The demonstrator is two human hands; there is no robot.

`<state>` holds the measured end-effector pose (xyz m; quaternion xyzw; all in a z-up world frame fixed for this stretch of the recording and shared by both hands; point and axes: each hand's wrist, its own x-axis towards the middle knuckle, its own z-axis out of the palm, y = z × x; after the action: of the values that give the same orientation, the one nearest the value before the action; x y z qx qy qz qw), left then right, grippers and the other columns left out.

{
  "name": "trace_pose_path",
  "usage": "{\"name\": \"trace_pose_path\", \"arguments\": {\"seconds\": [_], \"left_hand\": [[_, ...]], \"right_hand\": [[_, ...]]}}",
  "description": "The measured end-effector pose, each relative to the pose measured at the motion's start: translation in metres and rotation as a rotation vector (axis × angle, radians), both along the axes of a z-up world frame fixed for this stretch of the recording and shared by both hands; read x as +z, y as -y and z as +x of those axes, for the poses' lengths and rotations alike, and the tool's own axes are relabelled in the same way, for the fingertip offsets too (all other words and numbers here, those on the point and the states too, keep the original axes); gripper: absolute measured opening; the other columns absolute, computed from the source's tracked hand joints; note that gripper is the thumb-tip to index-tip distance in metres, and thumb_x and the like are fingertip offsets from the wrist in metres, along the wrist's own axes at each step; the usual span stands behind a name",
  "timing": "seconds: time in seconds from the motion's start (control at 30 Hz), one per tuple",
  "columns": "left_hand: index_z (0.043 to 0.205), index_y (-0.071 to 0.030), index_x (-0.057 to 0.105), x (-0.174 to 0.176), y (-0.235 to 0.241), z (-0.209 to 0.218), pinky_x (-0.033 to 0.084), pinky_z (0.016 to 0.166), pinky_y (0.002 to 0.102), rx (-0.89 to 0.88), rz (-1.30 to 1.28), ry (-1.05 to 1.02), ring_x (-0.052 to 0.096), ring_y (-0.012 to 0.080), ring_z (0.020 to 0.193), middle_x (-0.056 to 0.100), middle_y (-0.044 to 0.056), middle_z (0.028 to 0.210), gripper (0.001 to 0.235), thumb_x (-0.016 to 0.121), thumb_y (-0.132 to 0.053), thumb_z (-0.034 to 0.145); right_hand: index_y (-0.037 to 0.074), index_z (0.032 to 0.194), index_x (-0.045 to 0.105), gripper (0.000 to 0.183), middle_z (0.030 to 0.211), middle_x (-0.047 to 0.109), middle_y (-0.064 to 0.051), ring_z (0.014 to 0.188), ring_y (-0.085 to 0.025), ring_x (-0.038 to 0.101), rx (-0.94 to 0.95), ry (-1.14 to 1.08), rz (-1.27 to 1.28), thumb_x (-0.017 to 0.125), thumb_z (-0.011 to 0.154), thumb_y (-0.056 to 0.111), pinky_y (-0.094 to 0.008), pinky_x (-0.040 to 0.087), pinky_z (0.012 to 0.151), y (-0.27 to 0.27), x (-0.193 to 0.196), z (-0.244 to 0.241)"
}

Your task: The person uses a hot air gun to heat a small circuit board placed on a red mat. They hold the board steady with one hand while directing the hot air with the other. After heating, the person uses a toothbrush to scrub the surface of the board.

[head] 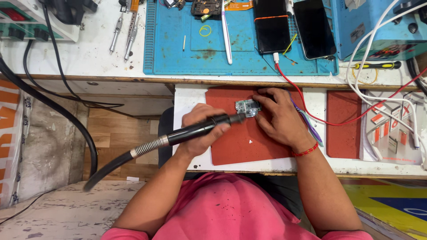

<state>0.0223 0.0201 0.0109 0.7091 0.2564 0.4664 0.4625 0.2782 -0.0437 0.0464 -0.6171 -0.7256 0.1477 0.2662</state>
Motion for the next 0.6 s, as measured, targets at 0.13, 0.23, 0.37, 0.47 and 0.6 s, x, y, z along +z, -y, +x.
{"name": "trace_pose_path", "arguments": {"seconds": [0.13,0.23,0.37,0.47,0.6], "left_hand": [[0.111,-0.003,0.073,-0.0012,-0.0003,-0.0031,0.055,0.087,0.032,-0.059,-0.138,0.059,0.068,0.0185,0.094,0.071,0.009,0.102,0.038,0.085,-0.029,0.088],[0.111,-0.003,0.074,-0.0050,0.0030,-0.0009,0.055,0.088,0.033,-0.023,-0.065,0.003,0.067,0.0199,0.095,0.072,0.009,0.100,0.037,0.086,-0.028,0.087],[0.113,-0.003,0.073,-0.0031,0.0010,0.0008,0.055,0.090,0.033,0.042,-0.049,0.002,0.068,0.0202,0.098,0.073,0.009,0.105,0.038,0.086,-0.028,0.087],[0.113,-0.003,0.073,-0.0002,0.0027,0.0013,0.053,0.096,0.035,-0.054,0.064,0.026,0.066,0.0219,0.101,0.076,0.009,0.105,0.040,0.088,-0.026,0.084],[0.113,-0.003,0.074,0.0028,0.0020,0.0015,0.054,0.095,0.035,0.018,-0.023,-0.019,0.067,0.0223,0.103,0.076,0.009,0.104,0.039,0.088,-0.025,0.084]], "right_hand": [[0.005,0.129,0.067,0.050,0.135,0.057,-0.018,0.127,-0.039,0.051,0.031,0.043,0.030,0.069,0.079,0.006,-0.047,0.043,0.109,0.0005,0.0029,0.0005],[0.008,0.128,0.069,0.049,0.136,0.057,-0.017,0.128,-0.039,0.051,0.030,0.067,0.025,0.068,0.080,0.005,-0.047,0.043,0.109,0.0022,0.0016,0.0014],[0.006,0.131,0.065,0.043,0.136,0.057,-0.016,0.128,-0.037,0.052,-0.026,-0.026,-0.010,0.069,0.088,0.009,-0.046,0.045,0.110,0.0009,-0.0022,0.0005],[0.007,0.127,0.068,0.040,0.135,0.057,-0.016,0.128,-0.038,0.051,-0.006,-0.010,0.012,0.070,0.087,0.009,-0.046,0.044,0.109,0.0022,-0.0020,0.0003],[0.008,0.120,0.070,0.036,0.136,0.057,-0.016,0.128,-0.039,0.051,0.021,0.012,0.026,0.073,0.085,0.011,-0.046,0.044,0.107,0.0030,0.0004,0.0005]]}}
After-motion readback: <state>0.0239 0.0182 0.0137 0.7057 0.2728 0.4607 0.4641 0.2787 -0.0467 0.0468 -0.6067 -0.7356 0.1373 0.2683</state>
